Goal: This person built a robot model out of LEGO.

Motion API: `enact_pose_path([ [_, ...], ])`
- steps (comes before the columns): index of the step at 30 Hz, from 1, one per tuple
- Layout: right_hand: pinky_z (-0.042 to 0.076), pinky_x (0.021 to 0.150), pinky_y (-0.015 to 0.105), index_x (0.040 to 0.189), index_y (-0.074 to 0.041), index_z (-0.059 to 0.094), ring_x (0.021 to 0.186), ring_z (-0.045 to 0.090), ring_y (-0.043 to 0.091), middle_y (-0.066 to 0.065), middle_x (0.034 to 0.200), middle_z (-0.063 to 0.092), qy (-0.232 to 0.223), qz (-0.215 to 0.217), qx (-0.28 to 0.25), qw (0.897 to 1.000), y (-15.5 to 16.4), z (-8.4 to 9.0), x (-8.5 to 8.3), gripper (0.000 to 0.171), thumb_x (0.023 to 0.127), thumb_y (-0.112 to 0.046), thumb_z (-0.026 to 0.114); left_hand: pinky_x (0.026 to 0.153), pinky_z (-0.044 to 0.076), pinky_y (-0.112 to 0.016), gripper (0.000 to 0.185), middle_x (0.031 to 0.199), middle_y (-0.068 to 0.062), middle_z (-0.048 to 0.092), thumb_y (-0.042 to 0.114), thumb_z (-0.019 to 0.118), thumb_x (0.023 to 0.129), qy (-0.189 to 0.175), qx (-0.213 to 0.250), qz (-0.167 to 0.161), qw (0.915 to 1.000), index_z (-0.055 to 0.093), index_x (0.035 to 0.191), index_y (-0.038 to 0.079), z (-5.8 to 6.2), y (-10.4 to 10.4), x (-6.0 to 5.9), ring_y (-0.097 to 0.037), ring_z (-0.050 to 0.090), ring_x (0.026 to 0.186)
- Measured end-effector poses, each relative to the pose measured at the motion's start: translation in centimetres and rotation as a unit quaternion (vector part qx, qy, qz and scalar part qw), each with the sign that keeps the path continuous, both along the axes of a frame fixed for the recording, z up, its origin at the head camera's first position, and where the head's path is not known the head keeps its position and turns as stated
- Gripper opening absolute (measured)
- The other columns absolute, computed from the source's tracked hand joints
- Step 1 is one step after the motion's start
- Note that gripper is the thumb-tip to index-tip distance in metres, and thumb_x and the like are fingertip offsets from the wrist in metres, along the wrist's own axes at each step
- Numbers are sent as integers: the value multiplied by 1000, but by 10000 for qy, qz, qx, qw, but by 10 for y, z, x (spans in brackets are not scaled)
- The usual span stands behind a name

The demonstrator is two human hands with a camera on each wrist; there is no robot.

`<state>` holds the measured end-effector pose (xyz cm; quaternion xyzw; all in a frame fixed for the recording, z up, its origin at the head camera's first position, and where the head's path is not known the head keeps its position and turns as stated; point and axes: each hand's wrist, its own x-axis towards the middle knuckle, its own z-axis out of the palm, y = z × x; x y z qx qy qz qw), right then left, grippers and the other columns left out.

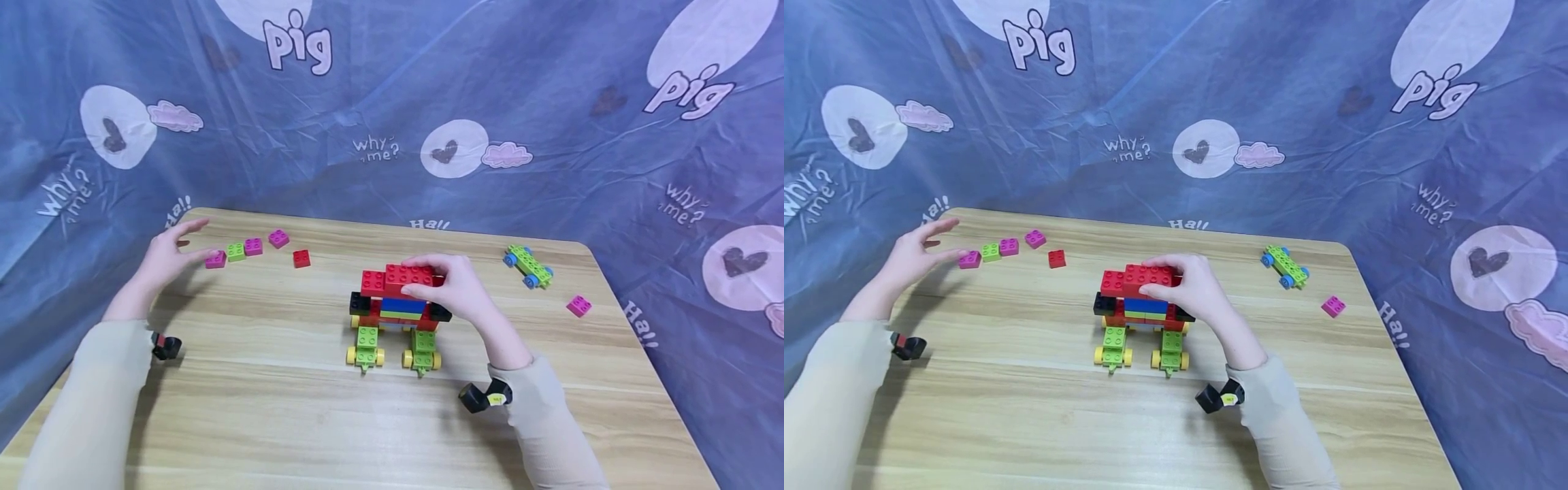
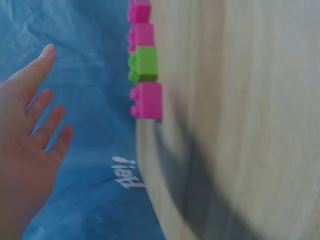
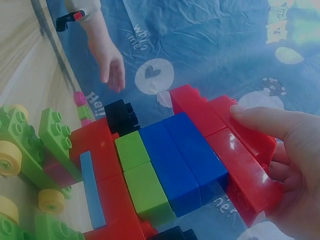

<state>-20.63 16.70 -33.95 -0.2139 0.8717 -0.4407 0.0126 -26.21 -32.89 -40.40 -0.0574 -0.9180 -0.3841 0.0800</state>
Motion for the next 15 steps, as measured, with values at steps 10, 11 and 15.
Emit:
enact_pose_path([
  [10,54,74,33,117,-11,71,86,65,19,8,110,73,-45,-1,-1,10000,0,-1,0,40,80,-22,82,104,30,-69,82,151,-36,26,16,72,88,-701,-308,-278,9967,23,151,-5,-22,-17,-12,-64,33,125],
  [11,54,74,33,117,-11,71,86,65,19,8,110,73,-48,-1,-5,10000,0,-1,0,41,80,-23,82,105,29,-69,84,152,-36,24,17,73,88,-776,-298,-301,9961,22,151,-6,-24,-18,-14,-65,33,125],
  [15,54,73,32,117,-11,71,85,65,19,8,109,73,-65,-3,-45,10000,0,-1,0,41,79,-22,82,107,29,-65,84,152,-36,22,13,73,88,-930,-73,-409,9948,21,150,-9,-35,-23,-18,-63,33,128],
])
